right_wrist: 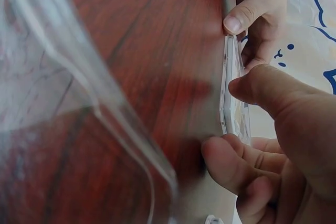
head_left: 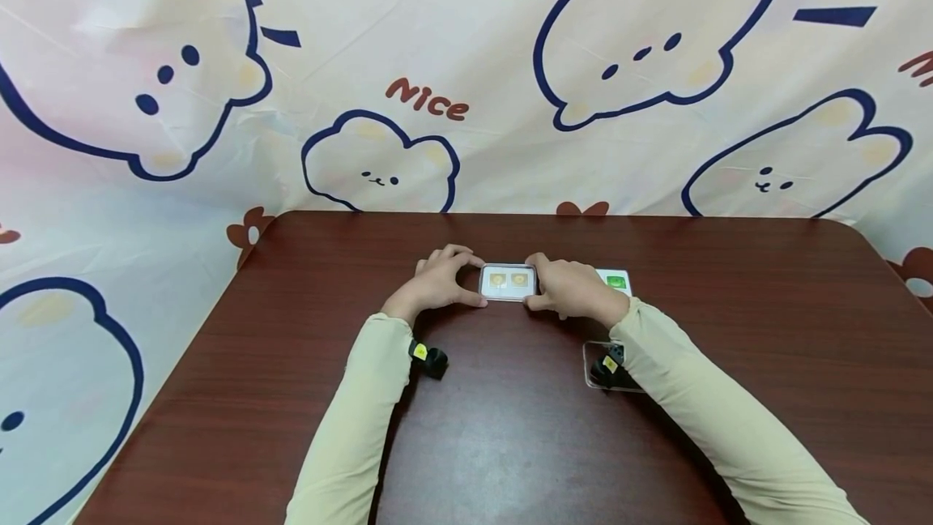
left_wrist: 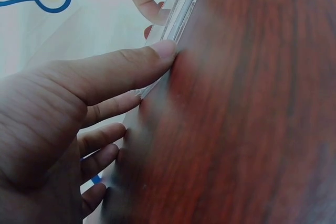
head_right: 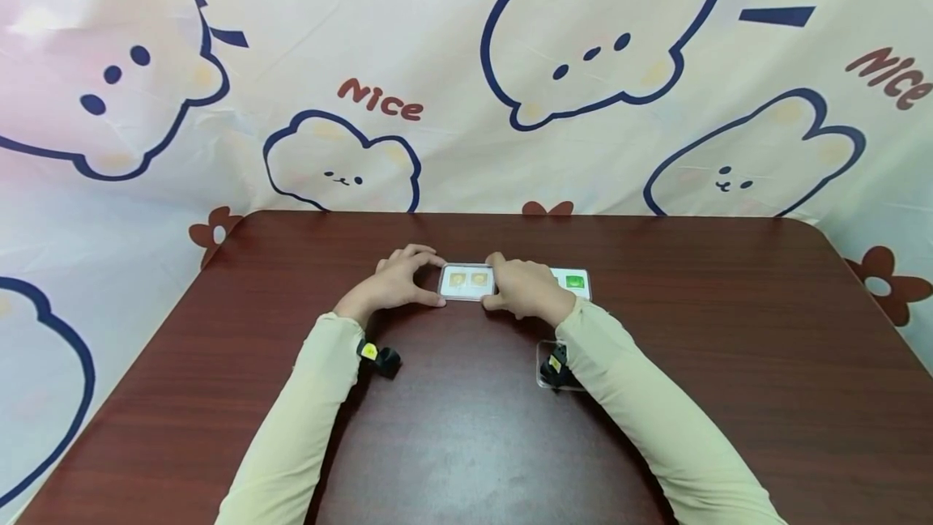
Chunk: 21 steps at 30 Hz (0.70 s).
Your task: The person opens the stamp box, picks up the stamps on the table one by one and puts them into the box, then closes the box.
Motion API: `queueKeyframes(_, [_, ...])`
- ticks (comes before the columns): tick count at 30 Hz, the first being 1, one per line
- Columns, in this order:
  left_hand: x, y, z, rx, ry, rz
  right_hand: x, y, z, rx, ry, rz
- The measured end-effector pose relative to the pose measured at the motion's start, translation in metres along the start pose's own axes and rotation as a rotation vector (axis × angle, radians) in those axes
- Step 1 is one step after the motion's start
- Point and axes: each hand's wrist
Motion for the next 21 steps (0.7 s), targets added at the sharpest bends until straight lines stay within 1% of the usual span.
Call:
queueKeyframes(10, [-0.0002,0.0011,-0.0003,-0.002,-0.002,-0.007,0.0,0.0013,0.0013,0.021,0.038,-0.023])
queueKeyframes(21, [-0.0018,0.0,0.0011,0.01,0.001,-0.01,0.0013,-0.0022,0.0015,0.034,0.046,-0.025])
Point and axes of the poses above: each hand's wrist, its own x-axis towards the middle knuckle, its own z-axis out of the back of the hand, y = z × x, and after that the axes turned 12 degrees about x, right-handed
